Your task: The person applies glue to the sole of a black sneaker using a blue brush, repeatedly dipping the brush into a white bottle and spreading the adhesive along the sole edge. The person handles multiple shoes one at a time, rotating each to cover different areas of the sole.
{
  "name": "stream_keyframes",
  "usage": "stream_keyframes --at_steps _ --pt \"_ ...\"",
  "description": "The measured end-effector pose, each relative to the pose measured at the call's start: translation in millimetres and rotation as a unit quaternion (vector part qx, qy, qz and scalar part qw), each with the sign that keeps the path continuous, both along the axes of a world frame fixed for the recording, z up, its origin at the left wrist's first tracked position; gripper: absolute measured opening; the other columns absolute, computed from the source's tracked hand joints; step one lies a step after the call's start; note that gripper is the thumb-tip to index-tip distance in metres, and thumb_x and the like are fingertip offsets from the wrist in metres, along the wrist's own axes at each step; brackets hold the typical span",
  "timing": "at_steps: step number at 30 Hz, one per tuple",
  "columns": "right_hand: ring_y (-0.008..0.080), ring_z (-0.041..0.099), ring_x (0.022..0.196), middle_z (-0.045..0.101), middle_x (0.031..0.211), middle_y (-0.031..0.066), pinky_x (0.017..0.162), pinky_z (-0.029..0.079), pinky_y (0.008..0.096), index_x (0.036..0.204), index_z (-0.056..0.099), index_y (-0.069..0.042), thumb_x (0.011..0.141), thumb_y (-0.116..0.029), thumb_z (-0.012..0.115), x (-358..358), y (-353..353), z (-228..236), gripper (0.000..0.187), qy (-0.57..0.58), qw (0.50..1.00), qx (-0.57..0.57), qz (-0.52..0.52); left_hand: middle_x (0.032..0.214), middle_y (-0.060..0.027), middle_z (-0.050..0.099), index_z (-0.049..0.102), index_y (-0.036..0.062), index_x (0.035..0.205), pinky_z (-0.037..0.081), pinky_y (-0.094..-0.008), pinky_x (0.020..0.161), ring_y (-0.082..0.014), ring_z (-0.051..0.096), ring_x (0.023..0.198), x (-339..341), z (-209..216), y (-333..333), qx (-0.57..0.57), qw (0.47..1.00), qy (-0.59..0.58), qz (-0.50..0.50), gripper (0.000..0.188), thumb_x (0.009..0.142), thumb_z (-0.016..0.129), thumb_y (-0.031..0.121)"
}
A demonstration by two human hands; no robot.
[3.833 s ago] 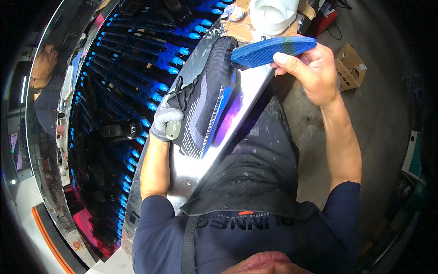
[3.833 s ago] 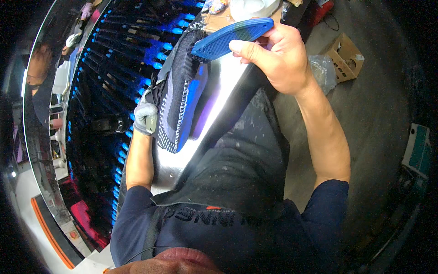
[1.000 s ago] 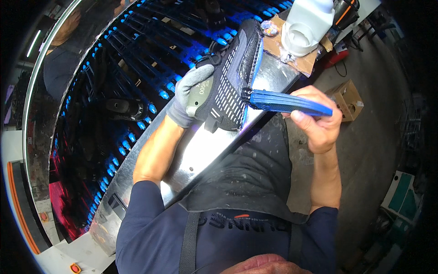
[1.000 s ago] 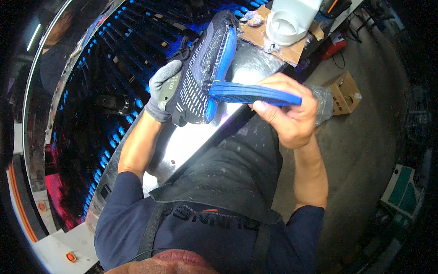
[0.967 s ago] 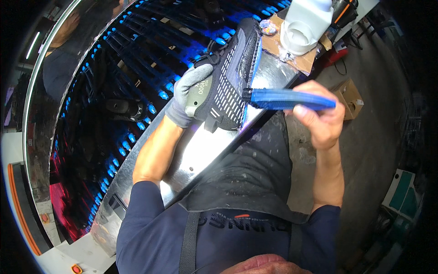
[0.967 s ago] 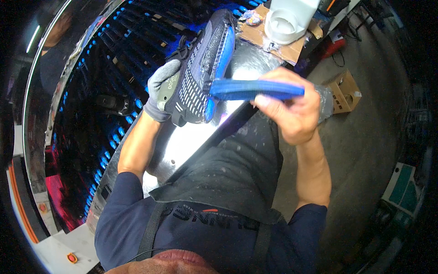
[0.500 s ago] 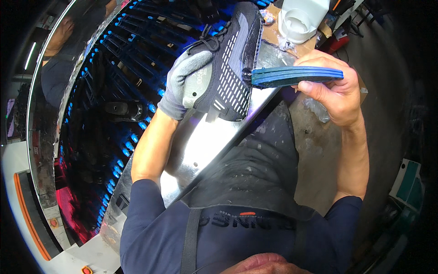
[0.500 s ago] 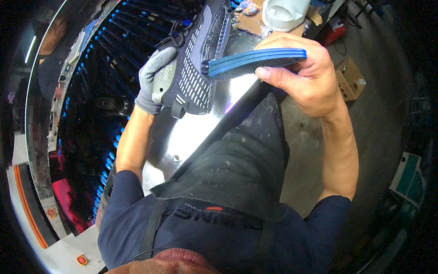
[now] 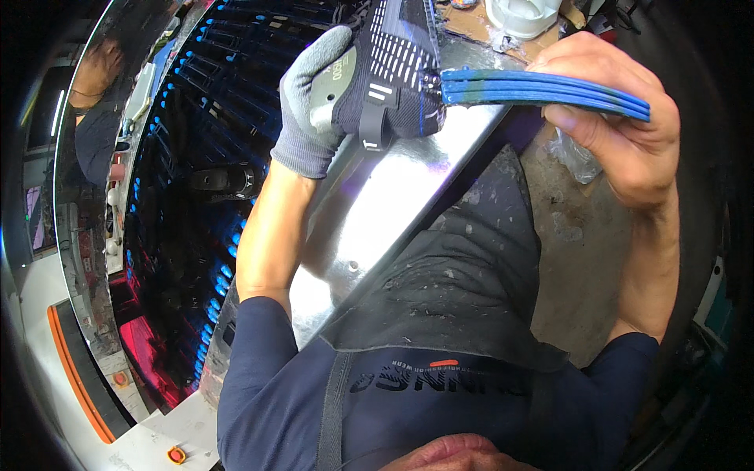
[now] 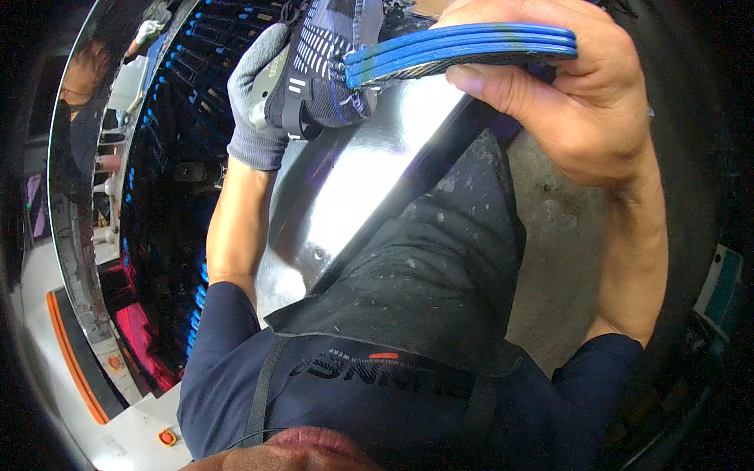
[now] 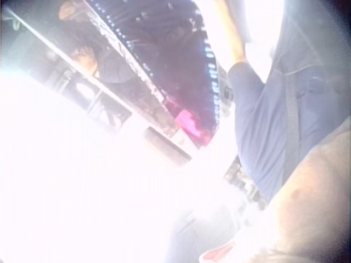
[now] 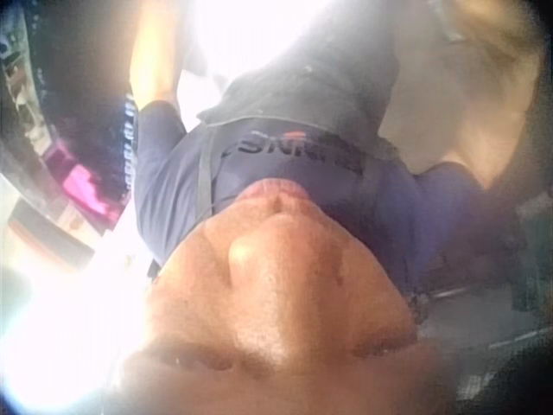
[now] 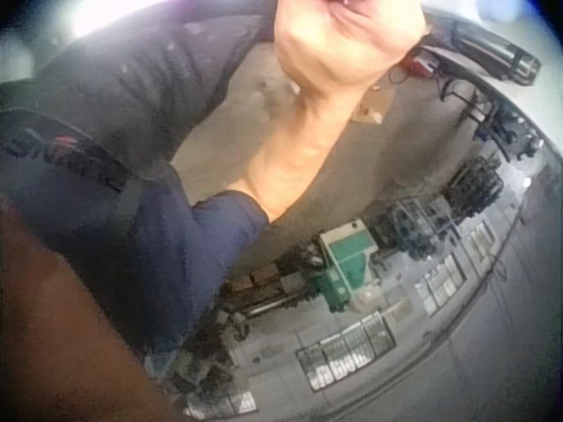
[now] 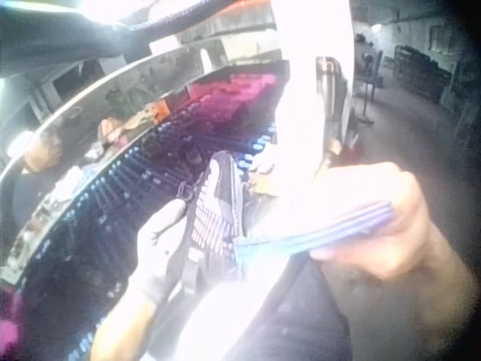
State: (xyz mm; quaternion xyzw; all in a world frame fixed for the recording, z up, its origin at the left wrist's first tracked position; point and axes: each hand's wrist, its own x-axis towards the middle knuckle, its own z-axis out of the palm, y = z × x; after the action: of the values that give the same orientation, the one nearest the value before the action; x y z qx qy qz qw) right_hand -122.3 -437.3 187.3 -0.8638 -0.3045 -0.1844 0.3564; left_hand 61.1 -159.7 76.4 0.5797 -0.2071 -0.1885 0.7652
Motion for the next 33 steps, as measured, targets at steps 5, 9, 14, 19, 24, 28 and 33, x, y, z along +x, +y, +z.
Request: stream_keyframes --at_steps 5,9,14,19,24,28,33 --pt "0.0328 0.07 0.101 0.07 0.111 0.0239 0.09 0.056 0.0382 0.117 0.069 0.009 0.087 0.003 0.07 -3 0 14 0.03 -0.047 0.994 -0.095 0.006 0.116 -0.0173 0.072 0.061 -0.0037 0.127 0.058 -0.0338 0.091 -0.025 0.071 0.099 -1 15 -4 -0.171 0.965 0.162 -0.117 0.029 0.106 0.053 0.015" --pt "0.0362 0.071 0.109 0.069 0.12 0.0265 0.094 0.058 0.0385 0.125 0.068 0.008 0.087 0.002 0.07 -6 -5 18 0.038 -0.099 0.976 -0.195 -0.002 0.117 -0.016 0.071 0.061 -0.0032 0.127 0.057 -0.033 0.091 -0.0241 0.071 0.1 -2 24 -9 -0.171 0.959 0.169 -0.151 0.028 0.105 0.053 0.012" --pt "0.0379 0.072 0.108 0.07 0.12 0.0265 0.092 0.06 0.0407 0.124 0.068 0.008 0.084 -0.002 0.076 -7 -1 17 0.041 -0.177 0.944 -0.277 -0.011 0.118 -0.0145 0.071 0.06 -0.0025 0.128 0.057 -0.0319 0.092 -0.0229 0.07 0.102 0 22 -12 -0.064 0.989 -0.039 -0.127 0.027 0.104 0.054 0.008" --pt "0.0372 0.073 0.105 0.072 0.117 0.0246 0.09 0.062 0.0419 0.121 0.07 0.006 0.081 -0.006 0.08 -4 2 12 0.043 -0.235 0.918 -0.321 -0.002 0.119 -0.0129 0.071 0.06 -0.0018 0.129 0.057 -0.0308 0.093 -0.0217 0.069 0.103 1 23 -9 0.067 0.956 -0.279 -0.068 0.028 0.102 0.055 0.004" --pt "0.0354 0.074 0.105 0.073 0.116 0.0207 0.09 0.063 0.0398 0.117 0.073 0.004 0.077 -0.007 0.083 -7 8 5 0.042 -0.277 0.896 -0.345 -0.037 0.12 -0.0113 0.07 0.06 -0.0011 0.13 0.056 -0.0298 0.093 -0.0206 0.069 0.105 3 21 -7 0.089 0.932 -0.35 -0.036 0.029 0.101 0.056 0.0" --pt "0.0341 0.074 0.105 0.074 0.116 0.0186 0.09 0.064 0.039 0.115 0.074 0.002 0.075 -0.005 0.084 -6 13 -1 0.042 -0.287 0.89 -0.351 -0.05 0.117 -0.0092 0.07 0.061 -0.001 0.129 0.057 -0.0296 0.09 -0.0188 0.069 0.103 7 21 0 -0.058 0.988 -0.097 -0.102 0.031 0.097 0.06 -0.003" --pt "0.0336 0.074 0.105 0.074 0.116 0.0179 0.09 0.065 0.0387 0.114 0.074 0.002 0.074 -0.005 0.085 -1 13 -11 0.041 -0.309 0.892 -0.326 -0.046 0.113 -0.0072 0.071 0.062 -0.0003 0.125 0.056 -0.0272 0.083 -0.0161 0.07 0.099 8 23 7 0.124 0.885 -0.449 0.007 0.034 0.092 0.067 -0.003"
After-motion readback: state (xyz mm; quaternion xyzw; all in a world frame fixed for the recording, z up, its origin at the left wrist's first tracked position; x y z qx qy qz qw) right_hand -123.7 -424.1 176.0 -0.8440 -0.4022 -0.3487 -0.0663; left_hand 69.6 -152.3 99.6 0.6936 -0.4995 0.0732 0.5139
